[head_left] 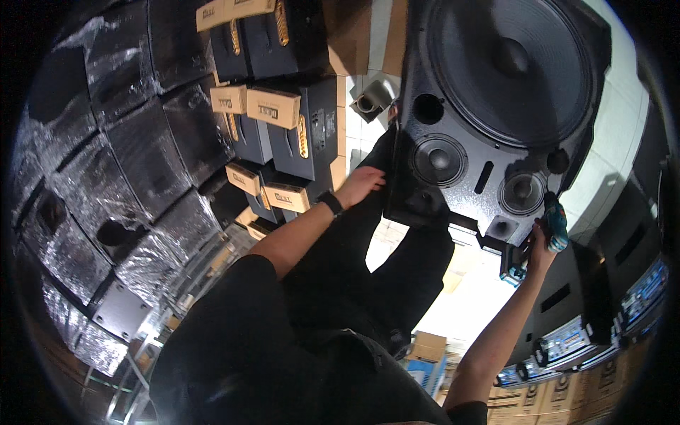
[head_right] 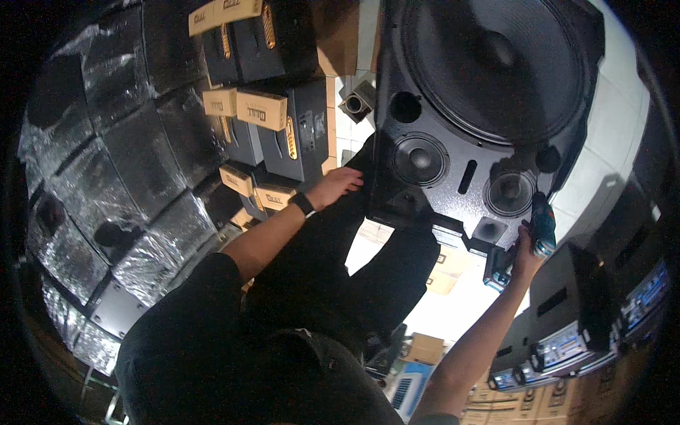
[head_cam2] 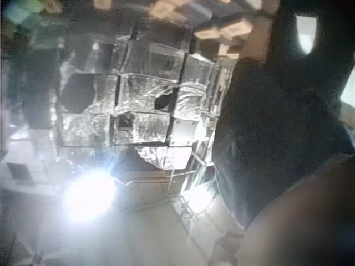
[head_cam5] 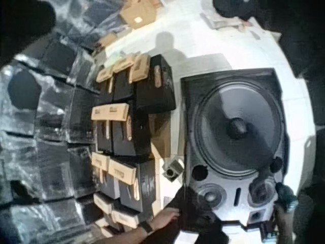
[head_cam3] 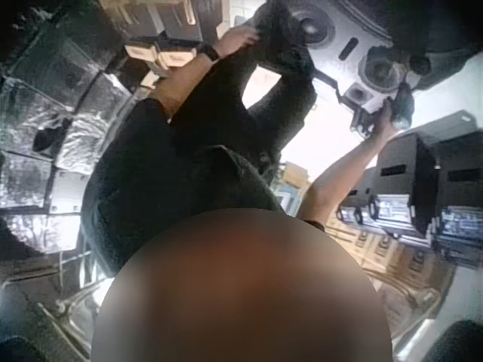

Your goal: The person uses a cordless drill to fasten screws into a large speaker enclosure, securing multiple speaker drivers. They repeatedly position screws, drive them with the drill, and reposition the enclosure to access different fastening points.

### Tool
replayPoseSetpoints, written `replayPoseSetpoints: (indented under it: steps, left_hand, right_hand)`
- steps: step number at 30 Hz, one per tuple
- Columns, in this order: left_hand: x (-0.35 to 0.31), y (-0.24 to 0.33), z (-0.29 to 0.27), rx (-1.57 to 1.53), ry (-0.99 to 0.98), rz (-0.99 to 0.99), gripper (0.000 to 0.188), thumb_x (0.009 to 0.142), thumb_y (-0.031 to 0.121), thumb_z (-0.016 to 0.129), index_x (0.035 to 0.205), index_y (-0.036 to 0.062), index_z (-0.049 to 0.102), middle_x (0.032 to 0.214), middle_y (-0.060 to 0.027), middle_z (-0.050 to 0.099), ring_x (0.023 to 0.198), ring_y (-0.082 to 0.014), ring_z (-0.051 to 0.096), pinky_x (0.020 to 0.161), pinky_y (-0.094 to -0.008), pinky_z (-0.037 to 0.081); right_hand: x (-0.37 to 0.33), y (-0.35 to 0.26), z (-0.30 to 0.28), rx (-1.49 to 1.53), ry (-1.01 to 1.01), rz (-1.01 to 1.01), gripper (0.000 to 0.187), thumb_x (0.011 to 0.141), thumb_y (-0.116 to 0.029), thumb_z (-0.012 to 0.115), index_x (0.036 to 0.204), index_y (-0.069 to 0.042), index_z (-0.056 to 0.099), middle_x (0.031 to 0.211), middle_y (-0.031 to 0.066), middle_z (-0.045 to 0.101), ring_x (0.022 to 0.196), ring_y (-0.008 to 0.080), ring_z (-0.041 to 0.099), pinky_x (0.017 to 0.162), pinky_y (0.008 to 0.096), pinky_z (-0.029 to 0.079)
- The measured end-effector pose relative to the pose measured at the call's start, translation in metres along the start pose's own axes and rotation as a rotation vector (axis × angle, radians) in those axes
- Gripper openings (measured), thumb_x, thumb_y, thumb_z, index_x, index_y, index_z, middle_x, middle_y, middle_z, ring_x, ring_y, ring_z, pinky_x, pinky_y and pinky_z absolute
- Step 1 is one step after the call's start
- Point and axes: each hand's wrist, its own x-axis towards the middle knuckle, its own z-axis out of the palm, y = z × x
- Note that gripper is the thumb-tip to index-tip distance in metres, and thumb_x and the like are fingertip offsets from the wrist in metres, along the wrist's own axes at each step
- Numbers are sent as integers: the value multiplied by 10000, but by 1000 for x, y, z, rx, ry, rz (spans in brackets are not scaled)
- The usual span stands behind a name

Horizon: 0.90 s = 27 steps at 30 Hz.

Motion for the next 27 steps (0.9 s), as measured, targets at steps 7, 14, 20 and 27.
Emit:
replayPoseSetpoints:
  steps: [7, 14, 20, 27]
  left_hand:
    - [-21, -113, -92, -34, 263, -173, 391, 1068, 314, 561, 1265, -12, 652, 1094, -100, 739, 952, -177, 694, 833, -310, 549]
    - [-32, -123, -86, -220, 271, -158, 383, 1059, 366, 558, 1294, 79, 650, 1151, -61, 742, 983, -146, 684, 813, -298, 492]
    - [101, -156, -135, -160, 421, -5, 361, 990, 325, 647, 1217, 52, 712, 1098, -74, 772, 907, -198, 719, 777, -353, 540]
    - [370, -208, -192, 572, 637, -15, 328, 900, 309, 587, 951, 60, 794, 990, -170, 774, 962, -347, 737, 897, -446, 582]
  right_hand:
    - [9, -11, 3, 100, 121, 152, 247, 888, -109, 766, 1123, -48, 721, 858, -20, 610, 621, 99, 493, 570, 271, 388]
    - [20, 3, -9, 133, -36, 229, 305, 935, -29, 689, 1238, -57, 717, 1053, -16, 633, 699, 101, 511, 618, 241, 426]
    - [7, 41, -9, -54, -39, -62, 300, 968, -98, 662, 1242, 3, 731, 1242, 45, 679, 884, 131, 608, 744, 288, 501]
    - [-18, 40, -38, -22, 19, 298, 469, 1016, -213, 603, 1440, -12, 593, 1490, 102, 577, 1326, 244, 565, 1112, 366, 421]
